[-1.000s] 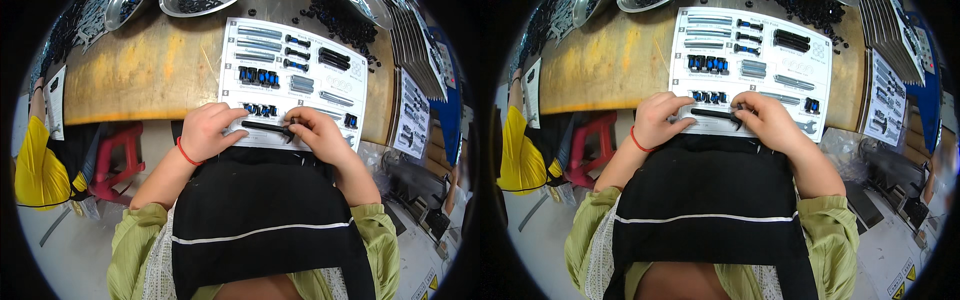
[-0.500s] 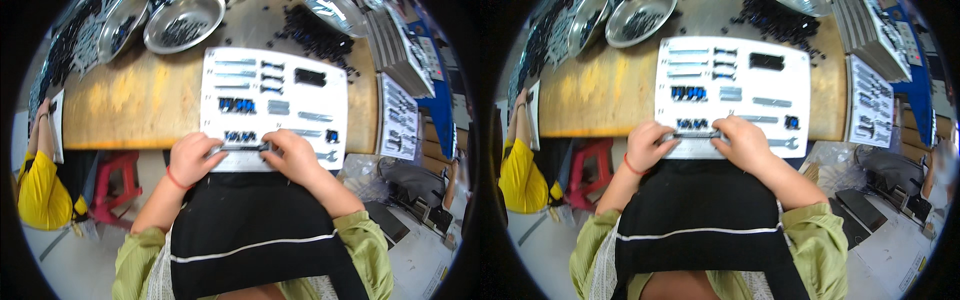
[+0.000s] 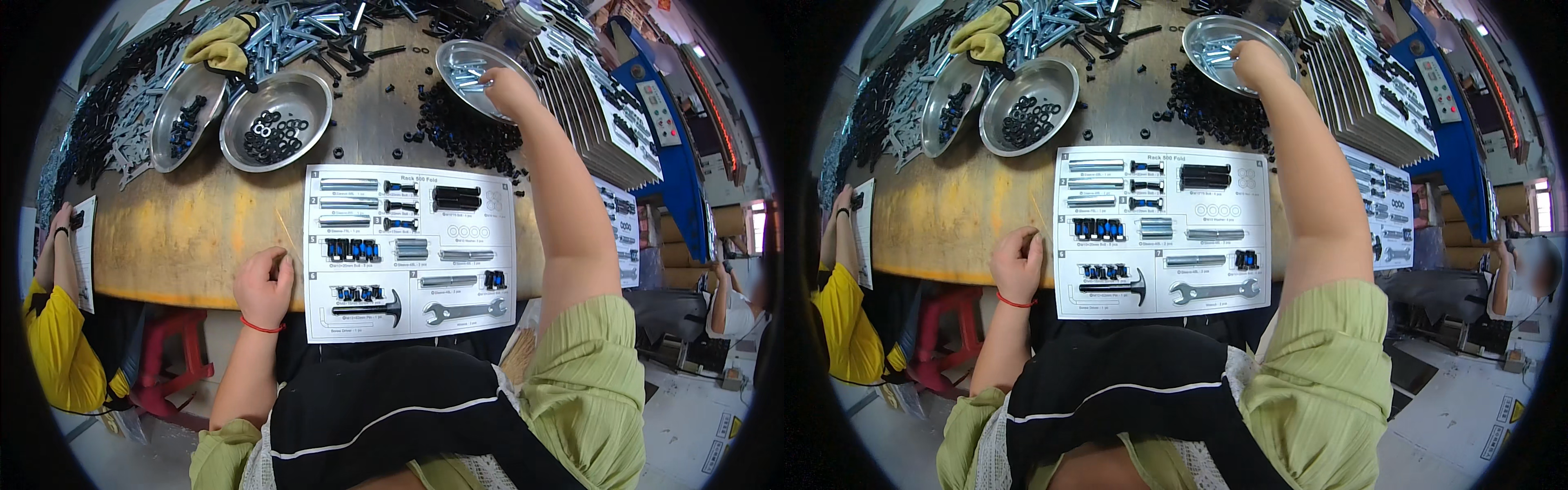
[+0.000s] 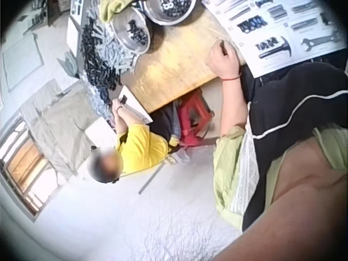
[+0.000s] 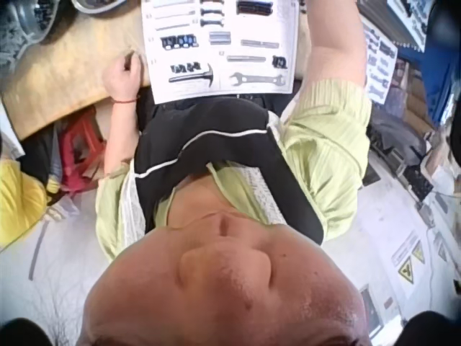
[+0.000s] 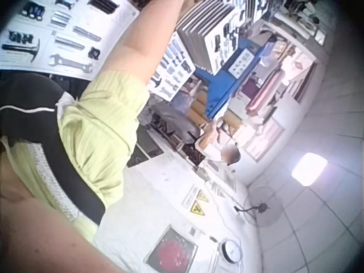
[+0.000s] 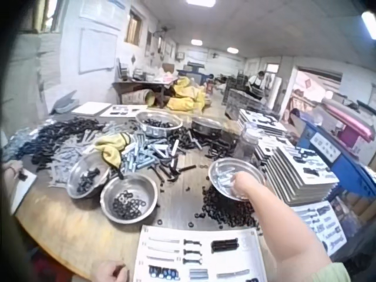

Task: The person picks small hardware parts such as bolts, nuts, and washers from bowls and places them into designated slots on a printed cardboard backing. The person repeatedly completes one backing, stacks it, and begins a new one.

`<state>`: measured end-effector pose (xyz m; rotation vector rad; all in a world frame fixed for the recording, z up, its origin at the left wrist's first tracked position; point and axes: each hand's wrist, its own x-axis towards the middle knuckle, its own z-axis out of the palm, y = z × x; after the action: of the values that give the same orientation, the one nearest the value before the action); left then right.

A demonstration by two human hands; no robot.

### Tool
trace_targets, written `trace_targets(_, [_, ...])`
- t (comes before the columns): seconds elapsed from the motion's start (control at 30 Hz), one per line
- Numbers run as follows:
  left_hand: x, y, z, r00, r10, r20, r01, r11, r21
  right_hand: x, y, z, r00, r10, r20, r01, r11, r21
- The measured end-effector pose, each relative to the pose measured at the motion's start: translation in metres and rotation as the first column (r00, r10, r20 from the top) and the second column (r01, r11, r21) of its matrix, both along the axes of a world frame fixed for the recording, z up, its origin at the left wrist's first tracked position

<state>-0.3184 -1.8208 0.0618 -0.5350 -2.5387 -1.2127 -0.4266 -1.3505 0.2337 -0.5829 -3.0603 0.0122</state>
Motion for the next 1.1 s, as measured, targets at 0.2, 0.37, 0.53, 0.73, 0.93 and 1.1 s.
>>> trace_targets(0.2, [0.003, -0.002, 0.006, 0.998, 0.018, 0.055, -0.018, 1.000, 0.005, -0.046, 0.009, -0.035, 0.988, 0.060, 0.145, -0.096, 0.961, 0.259])
trace_targets(0.37, [0.001, -0.001, 0.000, 0.998, 0.028, 0.047, -0.029, 0.999, 0.015, -0.036, 0.010, -0.014, 0.952, 0.130, 0.278, -0.209, 0.938, 0.277])
trace_targets(0.53, [0.000, 0.000, -0.002, 0.994, 0.007, 0.111, -0.008, 1.000, 0.005, -0.005, 0.018, -0.008, 0.978, 0.131, -0.161, -0.108, 0.984, 0.144])
trace_targets(0.73, [0.000, -0.007, -0.014, 0.995, 0.032, 0.100, -0.029, 0.999, -0.028, 0.097, -0.116, 0.006, 0.890, 0.166, -0.424, -0.282, 0.932, -0.227])
trace_targets(0.93, [0.004, 0.000, -0.001, 0.994, 0.070, 0.088, -0.069, 0.998, -0.011, 0.209, -0.248, -0.057, 0.811, 0.571, -0.129, -0.577, 0.746, -0.332])
trace_targets(1.1, [0.006, 0.000, 0.002, 0.996, 0.060, 0.068, -0.059, 0.998, -0.018, 0.231, -0.287, -0.101, 0.723, 0.683, -0.104, -0.679, 0.674, -0.291])
